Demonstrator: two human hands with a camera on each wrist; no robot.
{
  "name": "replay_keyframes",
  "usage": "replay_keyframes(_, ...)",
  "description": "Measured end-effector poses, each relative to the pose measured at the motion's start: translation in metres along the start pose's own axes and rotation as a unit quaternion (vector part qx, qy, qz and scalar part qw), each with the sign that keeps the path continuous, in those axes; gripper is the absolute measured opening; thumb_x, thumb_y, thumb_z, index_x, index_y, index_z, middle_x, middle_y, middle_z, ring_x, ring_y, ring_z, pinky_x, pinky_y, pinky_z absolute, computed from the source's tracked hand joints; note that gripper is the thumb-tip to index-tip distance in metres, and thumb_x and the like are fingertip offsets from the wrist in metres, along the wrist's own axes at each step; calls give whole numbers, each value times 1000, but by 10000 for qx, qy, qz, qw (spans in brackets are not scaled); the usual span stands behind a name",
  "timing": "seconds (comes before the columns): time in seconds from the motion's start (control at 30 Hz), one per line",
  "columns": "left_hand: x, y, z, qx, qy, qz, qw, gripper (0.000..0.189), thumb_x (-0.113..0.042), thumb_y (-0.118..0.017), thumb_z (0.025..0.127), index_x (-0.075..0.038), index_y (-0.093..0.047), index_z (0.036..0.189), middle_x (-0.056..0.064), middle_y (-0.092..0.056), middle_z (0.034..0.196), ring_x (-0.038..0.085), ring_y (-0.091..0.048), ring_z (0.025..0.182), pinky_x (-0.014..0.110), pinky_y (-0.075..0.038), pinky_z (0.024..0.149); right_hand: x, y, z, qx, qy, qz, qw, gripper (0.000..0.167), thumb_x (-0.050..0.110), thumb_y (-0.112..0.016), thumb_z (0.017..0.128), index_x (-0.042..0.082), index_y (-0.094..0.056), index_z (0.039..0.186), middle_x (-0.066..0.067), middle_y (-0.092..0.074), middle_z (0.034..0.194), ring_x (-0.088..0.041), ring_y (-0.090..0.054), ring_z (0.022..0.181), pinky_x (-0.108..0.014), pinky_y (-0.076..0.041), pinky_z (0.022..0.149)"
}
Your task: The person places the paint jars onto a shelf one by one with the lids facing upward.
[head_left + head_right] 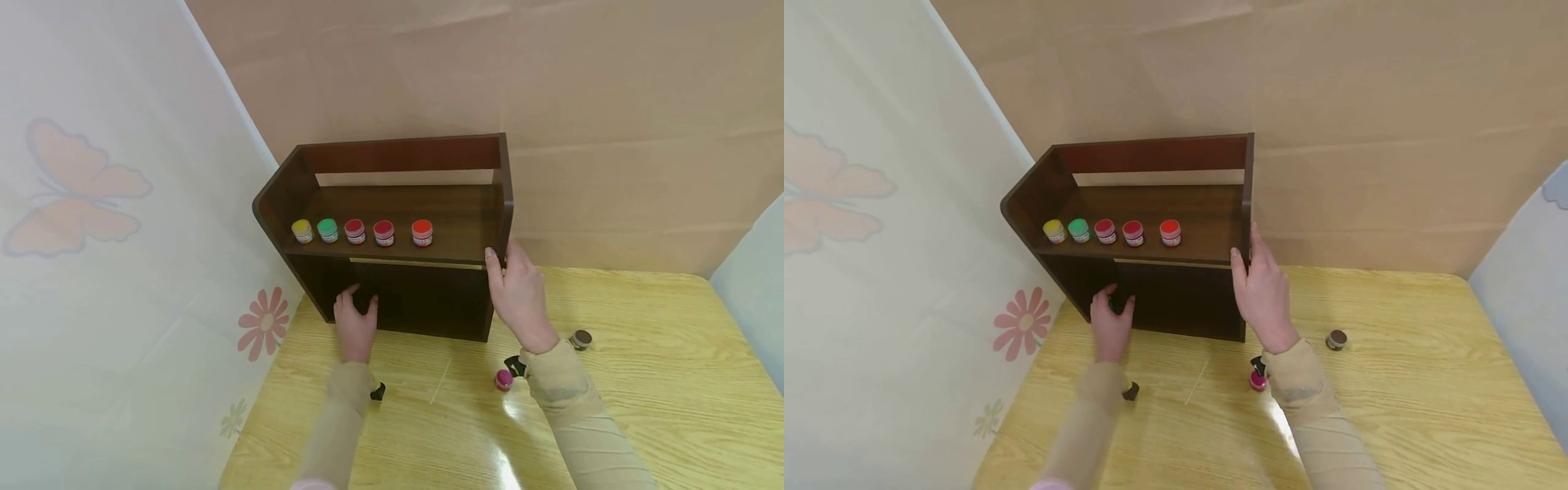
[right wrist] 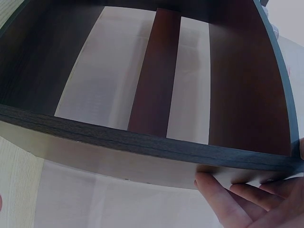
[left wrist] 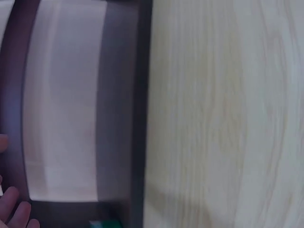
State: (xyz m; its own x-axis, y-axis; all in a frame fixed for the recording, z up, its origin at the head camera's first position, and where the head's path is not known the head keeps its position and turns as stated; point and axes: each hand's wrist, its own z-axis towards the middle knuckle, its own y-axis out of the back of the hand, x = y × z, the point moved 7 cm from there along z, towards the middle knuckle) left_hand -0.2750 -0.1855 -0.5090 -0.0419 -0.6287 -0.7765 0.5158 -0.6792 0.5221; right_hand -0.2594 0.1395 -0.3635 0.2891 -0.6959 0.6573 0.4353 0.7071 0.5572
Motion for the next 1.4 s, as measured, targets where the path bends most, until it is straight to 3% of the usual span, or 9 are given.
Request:
replay_keyframes(0.2, -27, -6, -17, 75, -518, -377, 9979, 41, -32, -69, 90, -10, -60, 123, 6, -61, 119, 26, -55, 111, 41, -46, 96, 0, 1, 1, -1, -20, 11, 10000, 45, 41, -40, 102, 7, -50, 130, -19, -63, 114, -41, -64, 98, -60, -49, 75)
replay_keyframes(0.4, -52, -17, -39, 503, -848, -873, 9913, 41, -29, -69, 90, -7, -60, 122, 11, -63, 118, 31, -57, 109, 49, -47, 93, 0, 1, 2, -33, 0, 14, 10000, 44, 40, -40, 102, 6, -51, 127, -19, -64, 112, -41, -64, 97, -60, -49, 76)
replay_keyframes(0.53, -70, -26, -56, 773, -1114, -1041, 9853, 39, -29, -69, 90, -10, -59, 123, 10, -63, 118, 29, -58, 108, 46, -49, 92, -1, 1, 1, -25, -11, 9, 10000, 45, 40, -40, 102, 8, -49, 132, -20, -63, 114, -41, -64, 98, -61, -49, 76)
replay_keyframes(0.7, -91, -35, -75, 1221, -1317, -1226, 9761, 35, -30, -68, 91, -19, -58, 123, -2, -62, 116, 19, -58, 105, 36, -49, 91, -2, 0, 1, -1, -40, -7, 10000, 46, 41, -40, 102, 8, -48, 133, -19, -63, 115, -41, -64, 99, -61, -49, 76)
replay_keyframes(0.8, -97, -45, -87, 1547, -1332, -1218, 9713, 35, -33, -67, 91, -24, -57, 123, -7, -61, 115, 14, -57, 104, 31, -49, 90, -2, 0, 1, -5, -27, 8, 10000, 46, 41, -40, 102, 8, -48, 132, -20, -63, 114, -41, -64, 99, -61, -49, 76)
replay_keyframes(0.93, -100, -60, -104, 1988, -1326, -1103, 9647, 34, -36, -66, 92, -26, -58, 123, -3, -63, 115, 15, -59, 104, 31, -51, 90, -1, 0, 1, 0, -6, 20, 10000, 46, 41, -40, 102, 8, -48, 134, -20, -63, 114, -41, -64, 98, -60, -49, 75)
replay_keyframes(1.1, -105, -75, -124, 2492, -1450, -969, 9526, 36, -29, -70, 89, -22, -59, 122, 1, -63, 114, 19, -60, 103, 37, -52, 89, -1, 0, 0, 25, 13, 29, 10000, 47, 41, -40, 102, 8, -47, 135, -20, -63, 115, -41, -64, 97, -60, -50, 75)
replay_keyframes(1.4, -108, -99, -150, 3290, -1808, -391, 9260, 46, -28, -71, 87, -18, -57, 129, 0, -62, 122, 20, -60, 107, 23, -49, 90, -2, -1, 0, 40, 7, 20, 10000, 47, 41, -39, 102, 8, -48, 134, -19, -63, 115, -41, -64, 98, -60, -50, 77)
